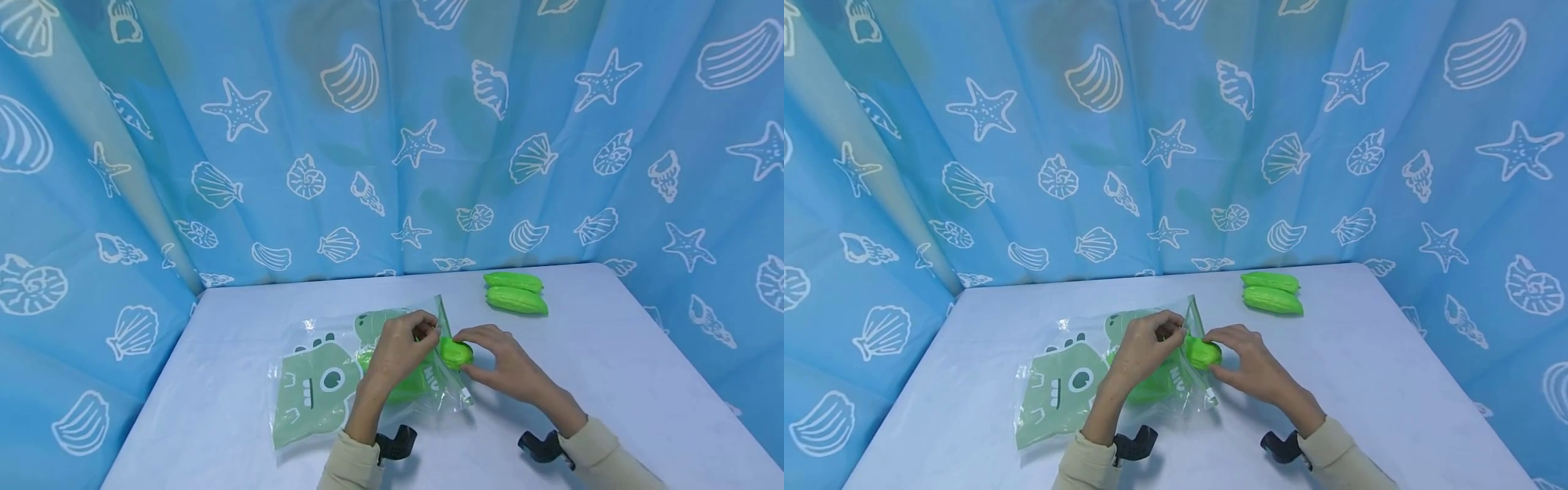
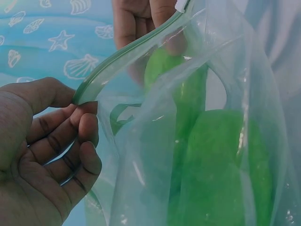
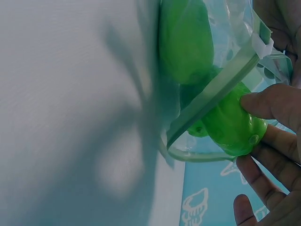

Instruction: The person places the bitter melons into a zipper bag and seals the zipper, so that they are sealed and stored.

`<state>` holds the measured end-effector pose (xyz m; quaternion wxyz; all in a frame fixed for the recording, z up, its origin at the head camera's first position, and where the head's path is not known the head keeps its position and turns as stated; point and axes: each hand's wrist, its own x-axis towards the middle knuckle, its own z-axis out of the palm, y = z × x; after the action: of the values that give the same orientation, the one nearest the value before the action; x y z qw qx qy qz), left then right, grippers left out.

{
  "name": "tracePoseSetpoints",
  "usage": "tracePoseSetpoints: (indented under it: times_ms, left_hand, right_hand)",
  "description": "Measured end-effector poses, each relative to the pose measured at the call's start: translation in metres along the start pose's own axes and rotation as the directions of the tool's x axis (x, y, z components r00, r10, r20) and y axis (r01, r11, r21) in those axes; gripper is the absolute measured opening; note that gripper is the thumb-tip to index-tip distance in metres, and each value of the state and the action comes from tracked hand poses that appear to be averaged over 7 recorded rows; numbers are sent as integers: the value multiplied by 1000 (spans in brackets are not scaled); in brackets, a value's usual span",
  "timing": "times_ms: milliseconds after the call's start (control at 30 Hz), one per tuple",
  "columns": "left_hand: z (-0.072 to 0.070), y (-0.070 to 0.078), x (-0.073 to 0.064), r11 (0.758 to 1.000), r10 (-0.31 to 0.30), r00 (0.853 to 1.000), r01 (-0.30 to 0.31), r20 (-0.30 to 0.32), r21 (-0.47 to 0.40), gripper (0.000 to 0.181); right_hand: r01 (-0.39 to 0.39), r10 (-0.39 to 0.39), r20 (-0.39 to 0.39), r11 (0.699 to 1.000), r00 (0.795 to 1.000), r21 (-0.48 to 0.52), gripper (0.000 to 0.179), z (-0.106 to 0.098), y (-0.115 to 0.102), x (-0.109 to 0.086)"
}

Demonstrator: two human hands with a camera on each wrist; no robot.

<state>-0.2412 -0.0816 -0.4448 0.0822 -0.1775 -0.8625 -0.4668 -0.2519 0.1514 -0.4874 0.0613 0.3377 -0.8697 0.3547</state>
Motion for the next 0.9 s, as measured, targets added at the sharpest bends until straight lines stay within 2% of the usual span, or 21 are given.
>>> tracePoseSetpoints:
  times_ms: [600, 900]
  left_hand:
    - [1, 0, -1, 999, -35, 999, 35, 20, -2, 18]
    - [0, 1, 1, 999, -32, 999, 32, 21, -5, 17]
  right_hand:
    - [16, -16, 9, 1000, 1000, 3, 52, 19, -6, 14]
    - [-26, 26, 20, 1000, 999, -18, 53, 24, -8, 22]
